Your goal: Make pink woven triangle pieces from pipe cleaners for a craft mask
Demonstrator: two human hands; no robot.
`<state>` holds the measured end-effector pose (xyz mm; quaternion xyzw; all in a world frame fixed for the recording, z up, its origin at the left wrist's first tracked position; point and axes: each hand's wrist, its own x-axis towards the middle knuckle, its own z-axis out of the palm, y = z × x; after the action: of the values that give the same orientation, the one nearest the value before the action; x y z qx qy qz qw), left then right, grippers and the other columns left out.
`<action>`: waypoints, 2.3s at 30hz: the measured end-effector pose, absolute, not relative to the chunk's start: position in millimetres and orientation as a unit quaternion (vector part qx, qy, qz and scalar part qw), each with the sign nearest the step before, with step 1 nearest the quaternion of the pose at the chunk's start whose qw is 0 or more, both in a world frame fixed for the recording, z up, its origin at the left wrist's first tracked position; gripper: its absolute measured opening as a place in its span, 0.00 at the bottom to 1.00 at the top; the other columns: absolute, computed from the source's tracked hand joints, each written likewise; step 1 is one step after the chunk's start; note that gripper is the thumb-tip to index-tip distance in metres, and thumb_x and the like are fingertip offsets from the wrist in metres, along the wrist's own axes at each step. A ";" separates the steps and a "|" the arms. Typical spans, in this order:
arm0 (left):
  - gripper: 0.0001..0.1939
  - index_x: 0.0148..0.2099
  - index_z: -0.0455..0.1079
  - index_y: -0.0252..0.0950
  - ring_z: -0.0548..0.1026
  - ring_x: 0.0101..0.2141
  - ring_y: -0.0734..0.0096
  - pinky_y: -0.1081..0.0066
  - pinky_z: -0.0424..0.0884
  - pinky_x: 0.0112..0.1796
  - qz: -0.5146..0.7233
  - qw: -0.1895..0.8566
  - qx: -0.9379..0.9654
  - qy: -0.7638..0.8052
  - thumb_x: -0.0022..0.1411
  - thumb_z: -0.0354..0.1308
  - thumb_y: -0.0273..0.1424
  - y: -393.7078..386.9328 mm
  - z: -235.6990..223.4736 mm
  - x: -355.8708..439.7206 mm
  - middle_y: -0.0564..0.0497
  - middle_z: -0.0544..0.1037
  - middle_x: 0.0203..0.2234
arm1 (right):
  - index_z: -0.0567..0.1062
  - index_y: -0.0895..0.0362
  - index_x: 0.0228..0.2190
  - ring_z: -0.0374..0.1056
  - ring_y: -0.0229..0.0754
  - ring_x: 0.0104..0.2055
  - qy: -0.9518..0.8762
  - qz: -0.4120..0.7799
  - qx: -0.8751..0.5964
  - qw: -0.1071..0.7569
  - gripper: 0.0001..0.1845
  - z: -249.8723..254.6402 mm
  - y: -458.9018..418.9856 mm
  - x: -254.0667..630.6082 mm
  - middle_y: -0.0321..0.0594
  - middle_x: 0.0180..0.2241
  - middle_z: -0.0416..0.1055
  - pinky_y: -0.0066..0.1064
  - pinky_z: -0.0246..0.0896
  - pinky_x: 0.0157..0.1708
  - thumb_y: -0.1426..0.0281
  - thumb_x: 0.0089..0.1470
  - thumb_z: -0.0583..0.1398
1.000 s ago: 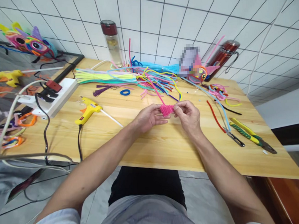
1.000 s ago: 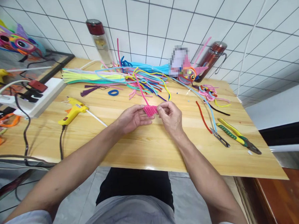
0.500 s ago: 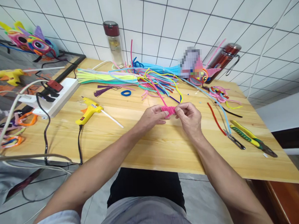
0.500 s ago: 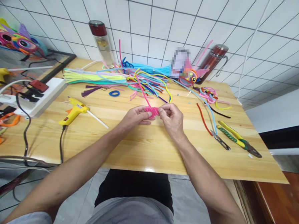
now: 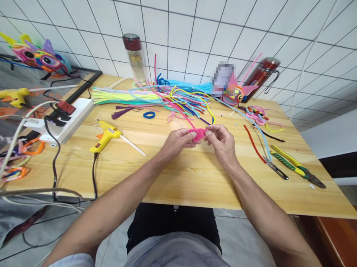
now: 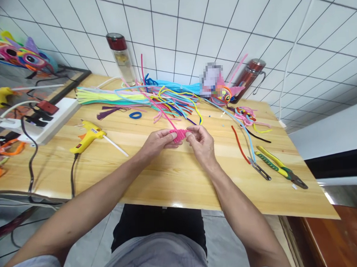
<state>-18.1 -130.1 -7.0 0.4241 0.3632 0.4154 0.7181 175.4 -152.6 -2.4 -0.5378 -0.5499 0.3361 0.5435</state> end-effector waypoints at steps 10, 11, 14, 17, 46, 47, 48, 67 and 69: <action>0.11 0.46 0.83 0.32 0.89 0.41 0.60 0.68 0.83 0.43 0.364 0.786 0.330 0.375 0.68 0.71 0.35 -129.2 -1.1 -20.5 0.39 0.89 0.44 | 0.82 0.51 0.44 0.71 0.40 0.28 -0.560 0.363 -0.526 0.527 0.22 0.0 -151.2 175.8 0.32 0.28 0.75 0.35 0.68 0.31 0.49 0.56 0.72; 0.11 0.47 0.83 0.32 0.89 0.41 0.59 0.68 0.83 0.43 0.361 0.788 0.330 0.375 0.68 0.70 0.35 -129.6 -1.4 -20.2 0.38 0.89 0.44 | 0.83 0.51 0.44 0.71 0.40 0.28 -0.562 0.362 -0.528 0.524 0.23 0.1 -151.2 175.4 0.32 0.28 0.76 0.35 0.68 0.31 0.49 0.56 0.72; 0.10 0.46 0.83 0.32 0.89 0.41 0.60 0.67 0.84 0.44 0.362 0.786 0.337 0.371 0.69 0.69 0.34 -130.3 -2.6 -19.4 0.38 0.90 0.44 | 0.83 0.51 0.43 0.71 0.41 0.28 -0.568 0.360 -0.529 0.517 0.22 0.6 -151.6 174.6 0.33 0.28 0.75 0.36 0.68 0.32 0.48 0.56 0.71; 0.08 0.46 0.83 0.32 0.89 0.40 0.63 0.67 0.84 0.44 0.370 0.781 0.341 0.370 0.70 0.68 0.32 -130.0 -2.9 -19.3 0.39 0.89 0.43 | 0.83 0.50 0.42 0.70 0.41 0.28 -0.571 0.360 -0.527 0.516 0.21 1.1 -152.2 173.8 0.32 0.27 0.73 0.36 0.68 0.32 0.49 0.56 0.71; 0.28 0.46 0.75 0.35 0.86 0.40 0.64 0.68 0.79 0.43 0.410 0.734 0.411 0.351 0.49 0.84 0.38 -123.5 -22.3 -18.5 0.44 0.88 0.39 | 0.84 0.52 0.40 0.70 0.39 0.26 -0.571 0.329 -0.534 0.530 0.11 -12.2 -147.0 177.1 0.33 0.27 0.77 0.33 0.65 0.30 0.62 0.54 0.69; 0.29 0.46 0.74 0.35 0.86 0.40 0.65 0.68 0.79 0.43 0.413 0.733 0.412 0.349 0.48 0.84 0.38 -123.3 -22.4 -18.6 0.45 0.88 0.39 | 0.84 0.52 0.39 0.69 0.38 0.26 -0.574 0.324 -0.533 0.530 0.11 -13.5 -146.9 177.0 0.33 0.27 0.77 0.33 0.65 0.30 0.62 0.54 0.69; 0.29 0.45 0.74 0.35 0.86 0.40 0.65 0.68 0.79 0.43 0.415 0.733 0.412 0.348 0.47 0.84 0.37 -123.0 -22.0 -19.0 0.45 0.88 0.39 | 0.84 0.52 0.39 0.68 0.38 0.26 -0.577 0.321 -0.532 0.530 0.11 -14.9 -146.7 176.6 0.32 0.27 0.77 0.33 0.64 0.30 0.62 0.54 0.69; 0.08 0.41 0.75 0.35 0.82 0.31 0.69 0.69 0.81 0.37 0.442 0.733 0.332 0.397 0.61 0.71 0.28 -120.6 -3.1 -18.7 0.50 0.84 0.33 | 0.76 0.52 0.29 0.67 0.36 0.27 -0.552 0.401 -0.492 0.540 0.04 -10.2 -145.7 179.6 0.36 0.36 0.79 0.32 0.65 0.27 0.67 0.48 0.66; 0.05 0.41 0.75 0.35 0.82 0.31 0.70 0.70 0.82 0.36 0.459 0.719 0.331 0.403 0.63 0.68 0.26 -120.4 0.4 -20.0 0.50 0.84 0.32 | 0.75 0.51 0.29 0.66 0.38 0.25 -0.539 0.414 -0.491 0.544 0.05 -11.0 -144.2 181.7 0.34 0.30 0.77 0.31 0.63 0.26 0.67 0.47 0.65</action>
<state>-20.0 -120.4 0.4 0.3311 0.4034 0.4586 0.7192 181.7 -144.2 -11.0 -0.4912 -0.5394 0.4140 0.5444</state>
